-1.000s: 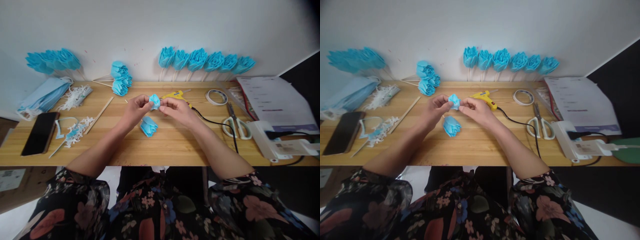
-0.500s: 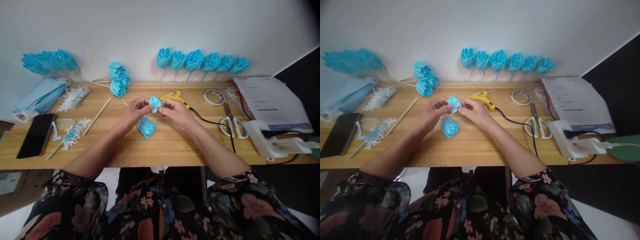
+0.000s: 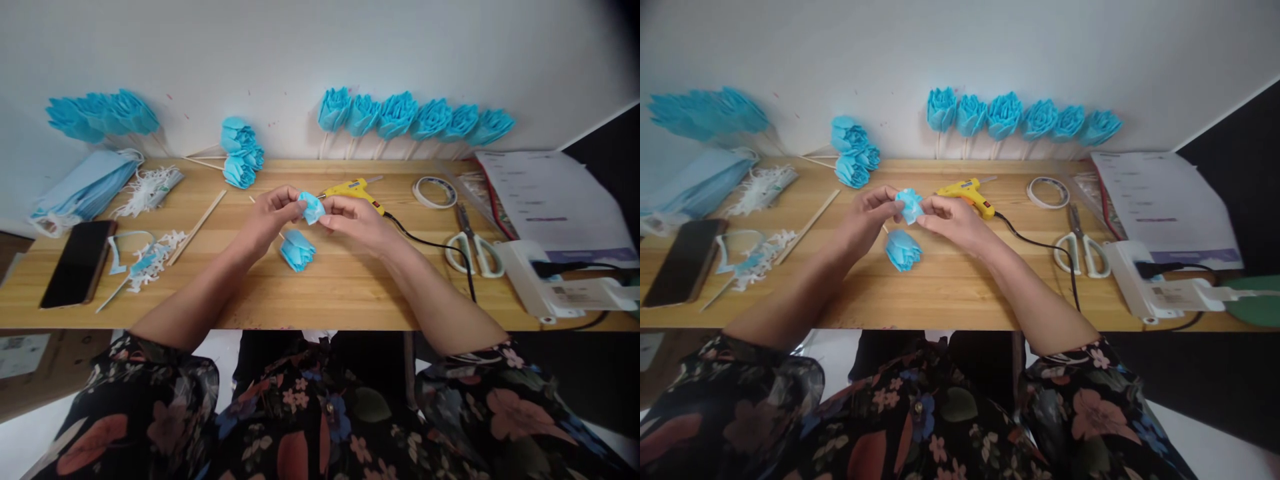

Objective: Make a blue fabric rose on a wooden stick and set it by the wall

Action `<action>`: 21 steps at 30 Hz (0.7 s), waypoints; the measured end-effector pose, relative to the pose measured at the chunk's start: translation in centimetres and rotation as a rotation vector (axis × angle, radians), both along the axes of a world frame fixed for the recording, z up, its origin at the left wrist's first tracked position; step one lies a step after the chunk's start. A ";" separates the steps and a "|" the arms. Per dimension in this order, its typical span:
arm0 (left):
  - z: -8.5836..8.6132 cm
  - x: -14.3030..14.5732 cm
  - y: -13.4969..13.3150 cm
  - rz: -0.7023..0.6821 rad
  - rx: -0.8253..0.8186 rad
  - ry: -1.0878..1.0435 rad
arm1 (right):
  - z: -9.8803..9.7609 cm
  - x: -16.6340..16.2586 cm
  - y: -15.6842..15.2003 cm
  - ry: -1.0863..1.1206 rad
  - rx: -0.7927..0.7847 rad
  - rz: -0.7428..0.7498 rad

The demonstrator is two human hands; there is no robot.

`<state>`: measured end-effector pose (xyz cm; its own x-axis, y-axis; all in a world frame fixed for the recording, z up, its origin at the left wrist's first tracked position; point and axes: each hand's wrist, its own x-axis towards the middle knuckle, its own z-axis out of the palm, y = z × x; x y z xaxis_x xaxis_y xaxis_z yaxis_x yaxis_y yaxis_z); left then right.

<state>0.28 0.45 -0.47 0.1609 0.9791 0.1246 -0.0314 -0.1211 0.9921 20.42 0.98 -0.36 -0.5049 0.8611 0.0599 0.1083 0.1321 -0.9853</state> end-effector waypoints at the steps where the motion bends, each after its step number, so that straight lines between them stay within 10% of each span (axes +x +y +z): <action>1: 0.0 0.0 0.0 0.015 0.003 -0.003 | 0.1 0.0 0.0 0.014 -0.016 0.012; 21: -0.2 -0.1 -0.1 -0.045 -0.022 -0.076 | 0.2 -0.3 0.1 0.032 -0.008 -0.122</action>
<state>0.23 0.34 -0.63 0.1955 0.9737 0.1170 -0.1114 -0.0964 0.9891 20.15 1.07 -0.13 -0.3945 0.9164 0.0671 0.0918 0.1119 -0.9895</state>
